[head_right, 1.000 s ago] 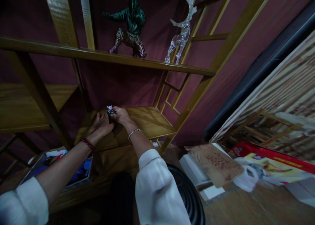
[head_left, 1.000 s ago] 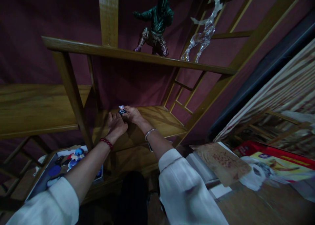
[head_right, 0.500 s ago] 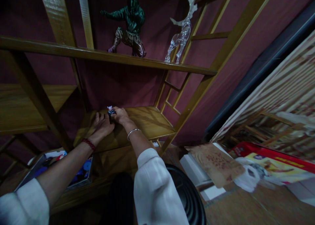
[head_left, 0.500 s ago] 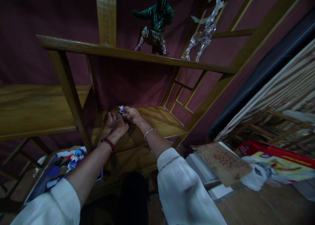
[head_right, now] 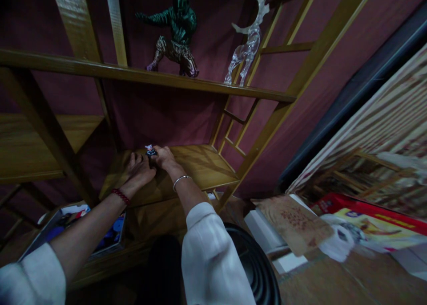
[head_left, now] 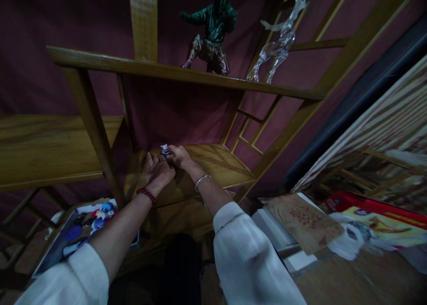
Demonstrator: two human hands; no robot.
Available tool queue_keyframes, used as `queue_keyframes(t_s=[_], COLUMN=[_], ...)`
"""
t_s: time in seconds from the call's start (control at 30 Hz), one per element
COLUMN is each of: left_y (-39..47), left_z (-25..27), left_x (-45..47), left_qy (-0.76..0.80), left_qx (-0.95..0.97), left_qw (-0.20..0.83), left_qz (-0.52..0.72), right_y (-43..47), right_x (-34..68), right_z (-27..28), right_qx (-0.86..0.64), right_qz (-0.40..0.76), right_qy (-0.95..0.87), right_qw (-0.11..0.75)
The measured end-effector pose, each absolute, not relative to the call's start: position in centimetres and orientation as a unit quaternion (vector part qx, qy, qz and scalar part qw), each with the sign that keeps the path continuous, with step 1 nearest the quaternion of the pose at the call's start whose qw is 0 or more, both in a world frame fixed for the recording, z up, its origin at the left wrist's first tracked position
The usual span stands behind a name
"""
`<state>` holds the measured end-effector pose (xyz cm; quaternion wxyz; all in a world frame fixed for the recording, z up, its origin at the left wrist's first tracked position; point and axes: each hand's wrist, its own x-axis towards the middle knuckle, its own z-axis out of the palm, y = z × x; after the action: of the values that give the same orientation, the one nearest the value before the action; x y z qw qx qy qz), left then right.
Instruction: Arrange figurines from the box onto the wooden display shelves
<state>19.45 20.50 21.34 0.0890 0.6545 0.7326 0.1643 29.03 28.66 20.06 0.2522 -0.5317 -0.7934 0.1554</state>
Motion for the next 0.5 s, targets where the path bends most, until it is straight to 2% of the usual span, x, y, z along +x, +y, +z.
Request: queue_keyframes(t_s=[0.2, 0.5], left_y=[20.63, 20.33], left_z=[21.11, 21.43], left_x=[19.45, 19.52], left_qy=[0.736, 0.734], left_qx=[0.653, 0.655], left_qw=[0.083, 0.085], left_qz=[0.158, 0.156], right_y=[28.2, 27.99], right_x=[28.99, 29.01], right_z=[20.43, 20.57], right_qx=[-0.553, -0.539], right_qz=[0.114, 0.108], right_qy=[-0.8, -0.81], right_qw=[0.203, 0.207])
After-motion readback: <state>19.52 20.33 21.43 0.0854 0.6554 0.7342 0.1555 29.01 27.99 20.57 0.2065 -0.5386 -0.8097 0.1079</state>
